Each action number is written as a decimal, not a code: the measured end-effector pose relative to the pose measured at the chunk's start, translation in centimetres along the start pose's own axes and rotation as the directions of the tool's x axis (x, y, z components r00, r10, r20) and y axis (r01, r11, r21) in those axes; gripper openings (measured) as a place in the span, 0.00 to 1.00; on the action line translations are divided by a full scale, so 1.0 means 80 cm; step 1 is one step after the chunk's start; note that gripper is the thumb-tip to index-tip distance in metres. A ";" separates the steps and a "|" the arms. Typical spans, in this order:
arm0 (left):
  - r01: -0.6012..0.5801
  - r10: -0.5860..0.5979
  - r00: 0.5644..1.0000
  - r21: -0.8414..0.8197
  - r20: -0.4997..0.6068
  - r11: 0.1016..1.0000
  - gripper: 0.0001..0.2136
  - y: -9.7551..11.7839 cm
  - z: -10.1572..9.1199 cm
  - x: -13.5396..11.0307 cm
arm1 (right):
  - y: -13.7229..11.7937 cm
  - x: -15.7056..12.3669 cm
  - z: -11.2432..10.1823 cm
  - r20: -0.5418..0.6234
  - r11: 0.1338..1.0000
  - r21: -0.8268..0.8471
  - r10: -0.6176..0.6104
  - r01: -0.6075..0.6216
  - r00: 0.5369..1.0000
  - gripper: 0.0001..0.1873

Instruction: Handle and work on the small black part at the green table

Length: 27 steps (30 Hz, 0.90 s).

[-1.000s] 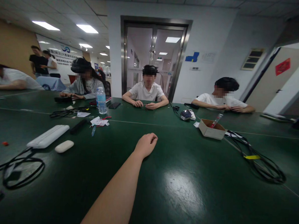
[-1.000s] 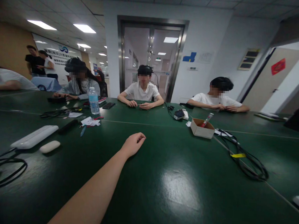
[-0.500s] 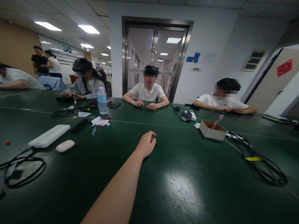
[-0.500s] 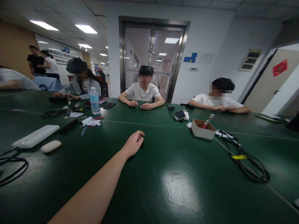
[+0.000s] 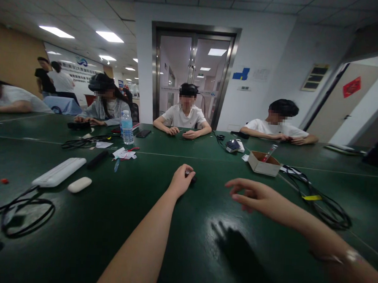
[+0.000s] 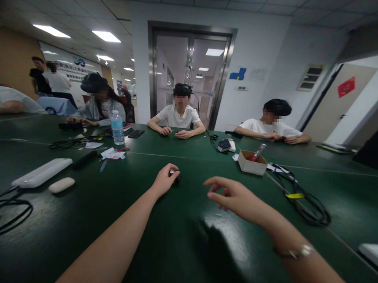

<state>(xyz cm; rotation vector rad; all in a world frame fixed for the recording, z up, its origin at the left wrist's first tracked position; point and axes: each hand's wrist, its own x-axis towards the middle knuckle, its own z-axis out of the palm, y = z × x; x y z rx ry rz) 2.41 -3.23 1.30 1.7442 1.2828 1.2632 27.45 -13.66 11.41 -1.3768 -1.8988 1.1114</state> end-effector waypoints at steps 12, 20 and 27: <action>0.023 -0.101 0.979 -0.396 -0.178 0.918 0.07 -0.019 0.001 0.021 | 0.041 0.191 0.120 0.157 0.617 0.775 0.020 -0.136 0.987 0.05; 0.124 -0.173 0.984 -0.525 -0.044 0.842 0.05 -0.016 0.001 0.021 | 0.061 0.193 0.113 -0.090 0.561 0.826 0.040 0.052 0.995 0.11; 0.184 -0.187 0.981 -0.478 0.042 0.859 0.07 -0.025 -0.003 0.024 | 0.071 0.200 0.116 -0.147 0.568 0.815 0.005 0.118 0.989 0.14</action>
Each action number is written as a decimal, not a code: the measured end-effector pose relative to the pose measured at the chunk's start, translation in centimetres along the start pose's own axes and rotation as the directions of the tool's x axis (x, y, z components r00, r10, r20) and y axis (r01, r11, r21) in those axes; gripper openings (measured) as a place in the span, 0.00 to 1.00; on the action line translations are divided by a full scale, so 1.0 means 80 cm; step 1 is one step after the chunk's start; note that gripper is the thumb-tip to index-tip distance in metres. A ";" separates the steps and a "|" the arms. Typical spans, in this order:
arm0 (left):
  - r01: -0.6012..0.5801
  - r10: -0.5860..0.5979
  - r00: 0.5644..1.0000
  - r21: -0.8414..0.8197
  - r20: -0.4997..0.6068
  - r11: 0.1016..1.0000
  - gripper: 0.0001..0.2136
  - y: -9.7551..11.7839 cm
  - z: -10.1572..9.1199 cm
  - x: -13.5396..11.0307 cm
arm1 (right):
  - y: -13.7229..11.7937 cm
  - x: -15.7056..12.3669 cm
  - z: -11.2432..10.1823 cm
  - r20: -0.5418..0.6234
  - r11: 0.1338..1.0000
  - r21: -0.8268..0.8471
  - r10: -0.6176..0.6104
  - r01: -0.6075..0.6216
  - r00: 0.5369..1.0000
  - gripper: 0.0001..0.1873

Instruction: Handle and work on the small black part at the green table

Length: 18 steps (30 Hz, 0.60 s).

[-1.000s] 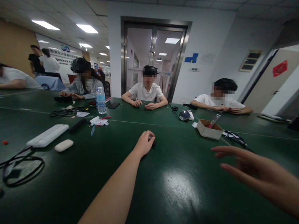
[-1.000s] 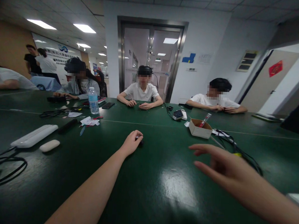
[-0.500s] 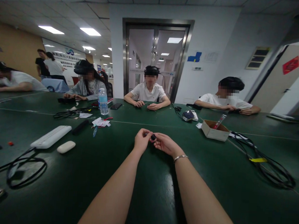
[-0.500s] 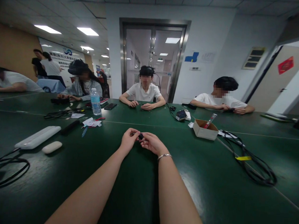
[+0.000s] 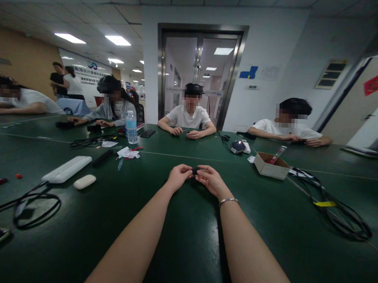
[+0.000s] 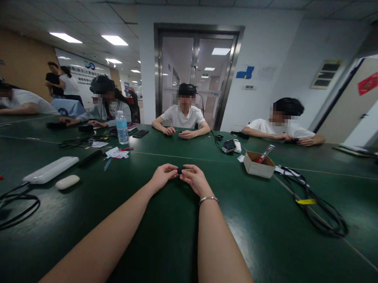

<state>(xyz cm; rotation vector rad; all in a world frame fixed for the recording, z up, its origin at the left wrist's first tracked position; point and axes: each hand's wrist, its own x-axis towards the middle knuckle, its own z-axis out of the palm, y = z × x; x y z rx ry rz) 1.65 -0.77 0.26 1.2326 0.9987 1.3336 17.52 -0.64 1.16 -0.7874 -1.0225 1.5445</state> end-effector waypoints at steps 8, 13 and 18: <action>0.000 0.001 1.000 0.049 -0.023 0.999 0.07 -0.003 -0.005 0.003 | -0.001 0.002 -0.002 0.046 1.000 -0.014 0.024 -0.023 0.999 0.14; 0.019 -0.021 0.999 0.076 0.031 0.997 0.07 -0.006 -0.011 0.007 | -0.001 0.001 -0.002 0.074 0.999 -0.039 0.036 -0.033 0.997 0.15; 0.080 -0.086 0.995 0.091 0.057 0.993 0.04 0.007 -0.013 0.001 | 0.000 0.001 -0.003 0.106 0.996 -0.085 0.042 -0.033 0.993 0.16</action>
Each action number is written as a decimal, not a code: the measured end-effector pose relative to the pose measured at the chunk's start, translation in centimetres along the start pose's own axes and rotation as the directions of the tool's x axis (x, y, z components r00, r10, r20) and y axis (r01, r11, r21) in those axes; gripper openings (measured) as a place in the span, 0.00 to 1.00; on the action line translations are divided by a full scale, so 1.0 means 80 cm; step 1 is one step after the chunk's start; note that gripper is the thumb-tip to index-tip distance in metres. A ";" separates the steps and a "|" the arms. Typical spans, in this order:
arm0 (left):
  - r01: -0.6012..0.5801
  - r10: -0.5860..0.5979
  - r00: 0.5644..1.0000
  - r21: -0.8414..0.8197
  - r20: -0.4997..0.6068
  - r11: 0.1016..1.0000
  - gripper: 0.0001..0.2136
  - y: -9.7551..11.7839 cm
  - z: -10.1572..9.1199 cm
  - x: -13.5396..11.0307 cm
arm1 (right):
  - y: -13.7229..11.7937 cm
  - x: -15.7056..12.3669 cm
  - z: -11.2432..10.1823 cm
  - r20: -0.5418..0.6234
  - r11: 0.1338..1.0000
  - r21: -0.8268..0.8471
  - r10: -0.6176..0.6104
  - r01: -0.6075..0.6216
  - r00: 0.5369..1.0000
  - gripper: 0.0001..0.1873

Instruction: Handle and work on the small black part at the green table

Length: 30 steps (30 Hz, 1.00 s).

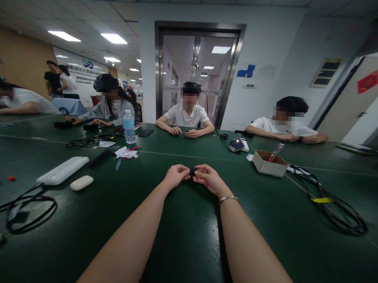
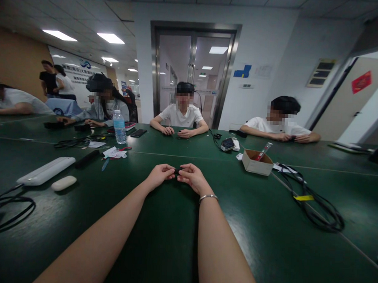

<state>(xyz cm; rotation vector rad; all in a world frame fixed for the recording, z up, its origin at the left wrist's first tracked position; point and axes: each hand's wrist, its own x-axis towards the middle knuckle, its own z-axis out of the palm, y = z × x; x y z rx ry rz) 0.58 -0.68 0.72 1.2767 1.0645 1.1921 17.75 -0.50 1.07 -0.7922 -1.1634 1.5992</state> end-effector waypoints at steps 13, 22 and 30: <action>0.082 -0.082 0.997 -0.009 -0.009 0.997 0.05 0.004 0.001 0.000 | 0.000 0.000 0.000 0.022 1.000 -0.005 0.008 -0.008 1.000 0.15; 0.087 -0.088 0.996 0.050 0.009 0.995 0.10 0.007 0.002 -0.001 | -0.003 -0.002 0.000 0.045 1.000 -0.009 0.013 -0.013 0.999 0.18; 0.074 -0.079 0.996 0.116 0.041 0.991 0.09 0.005 -0.001 0.001 | -0.006 -0.005 0.003 0.060 0.999 -0.027 0.030 -0.029 0.998 0.17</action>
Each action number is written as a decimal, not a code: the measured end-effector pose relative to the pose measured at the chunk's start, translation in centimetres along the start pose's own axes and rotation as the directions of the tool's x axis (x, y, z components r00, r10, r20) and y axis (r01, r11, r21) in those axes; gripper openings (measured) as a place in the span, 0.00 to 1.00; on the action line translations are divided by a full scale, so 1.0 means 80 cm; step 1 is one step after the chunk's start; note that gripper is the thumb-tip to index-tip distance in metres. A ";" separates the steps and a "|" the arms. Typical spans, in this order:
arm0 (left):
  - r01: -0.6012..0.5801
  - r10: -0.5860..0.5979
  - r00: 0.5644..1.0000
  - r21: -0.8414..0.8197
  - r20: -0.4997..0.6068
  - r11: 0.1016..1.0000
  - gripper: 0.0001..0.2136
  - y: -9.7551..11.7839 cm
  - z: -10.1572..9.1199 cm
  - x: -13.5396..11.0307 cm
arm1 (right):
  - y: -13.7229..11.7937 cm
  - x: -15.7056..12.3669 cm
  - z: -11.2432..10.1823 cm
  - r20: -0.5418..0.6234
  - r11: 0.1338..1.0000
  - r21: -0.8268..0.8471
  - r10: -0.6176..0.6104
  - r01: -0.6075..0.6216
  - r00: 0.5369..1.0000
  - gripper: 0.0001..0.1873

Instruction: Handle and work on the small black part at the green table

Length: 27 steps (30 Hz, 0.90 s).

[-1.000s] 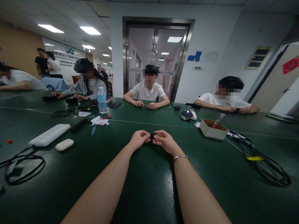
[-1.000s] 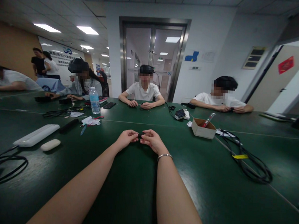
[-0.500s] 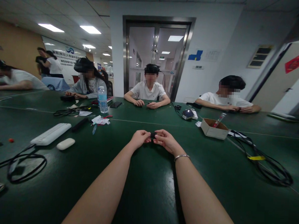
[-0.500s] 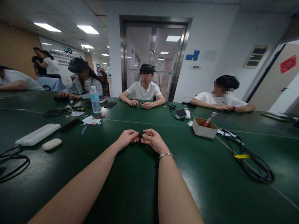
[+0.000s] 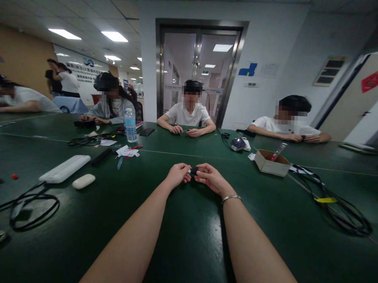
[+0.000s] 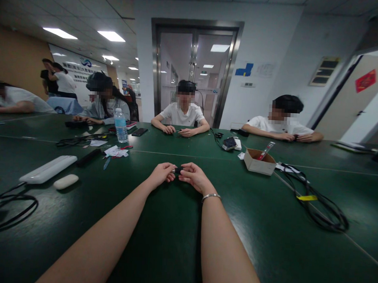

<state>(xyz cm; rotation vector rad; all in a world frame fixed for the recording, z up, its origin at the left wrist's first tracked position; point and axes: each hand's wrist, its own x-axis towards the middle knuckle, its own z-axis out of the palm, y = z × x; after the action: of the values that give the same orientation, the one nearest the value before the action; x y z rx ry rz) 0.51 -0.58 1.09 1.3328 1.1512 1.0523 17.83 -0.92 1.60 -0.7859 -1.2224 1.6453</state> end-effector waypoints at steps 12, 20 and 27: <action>-0.054 0.054 0.997 -0.001 -0.057 0.999 0.07 0.006 0.008 -0.006 | -0.001 0.002 0.005 -0.070 0.999 0.026 0.035 -0.033 0.997 0.09; -0.091 0.094 0.993 0.049 -0.069 0.995 0.09 0.000 0.006 -0.002 | -0.001 0.003 0.006 -0.077 0.999 0.019 0.047 -0.046 0.996 0.08; -0.071 0.075 0.996 0.075 -0.046 0.995 0.09 0.005 0.006 -0.005 | -0.001 0.005 0.007 -0.092 0.999 0.007 0.053 -0.053 0.994 0.05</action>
<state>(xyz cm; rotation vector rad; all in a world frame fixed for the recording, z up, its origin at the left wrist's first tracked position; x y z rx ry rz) 0.95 -1.08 1.43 1.4227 1.1953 1.1098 17.20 -0.76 1.82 -0.8892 -1.1417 1.6352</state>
